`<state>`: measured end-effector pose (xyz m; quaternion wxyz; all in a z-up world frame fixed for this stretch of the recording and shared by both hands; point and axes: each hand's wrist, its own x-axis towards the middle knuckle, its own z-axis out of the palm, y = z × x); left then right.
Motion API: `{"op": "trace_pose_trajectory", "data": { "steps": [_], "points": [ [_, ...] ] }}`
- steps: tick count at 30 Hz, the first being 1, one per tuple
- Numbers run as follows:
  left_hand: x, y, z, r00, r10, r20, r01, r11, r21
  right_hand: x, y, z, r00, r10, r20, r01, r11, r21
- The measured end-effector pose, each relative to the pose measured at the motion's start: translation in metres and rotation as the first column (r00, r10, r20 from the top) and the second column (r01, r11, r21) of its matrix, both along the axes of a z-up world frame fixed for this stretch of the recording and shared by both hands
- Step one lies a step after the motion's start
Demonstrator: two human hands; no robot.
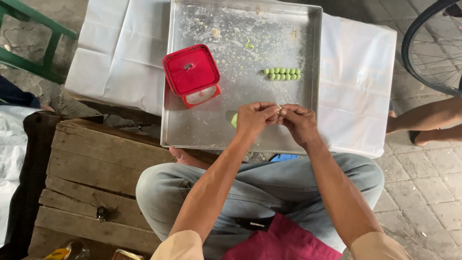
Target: Shaping small balls of green dough by hand and arranging them on a metal tray.
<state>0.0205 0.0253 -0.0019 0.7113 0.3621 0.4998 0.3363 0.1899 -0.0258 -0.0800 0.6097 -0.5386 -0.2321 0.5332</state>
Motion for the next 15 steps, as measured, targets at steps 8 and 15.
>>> {"op": "trace_pose_trajectory", "data": {
  "steps": [8,15],
  "points": [
    [0.019,0.006,-0.061,0.996,-0.046,0.075,0.057,0.986,-0.154,-0.006,-0.004,0.003,1.000,-0.009,-0.020,0.010,0.997,0.073],
    [0.007,0.000,-0.010,0.991,-0.131,-0.036,0.125,0.983,-0.137,-0.004,-0.004,0.004,0.873,-0.038,0.487,-0.101,0.962,0.256]
  ]
}}
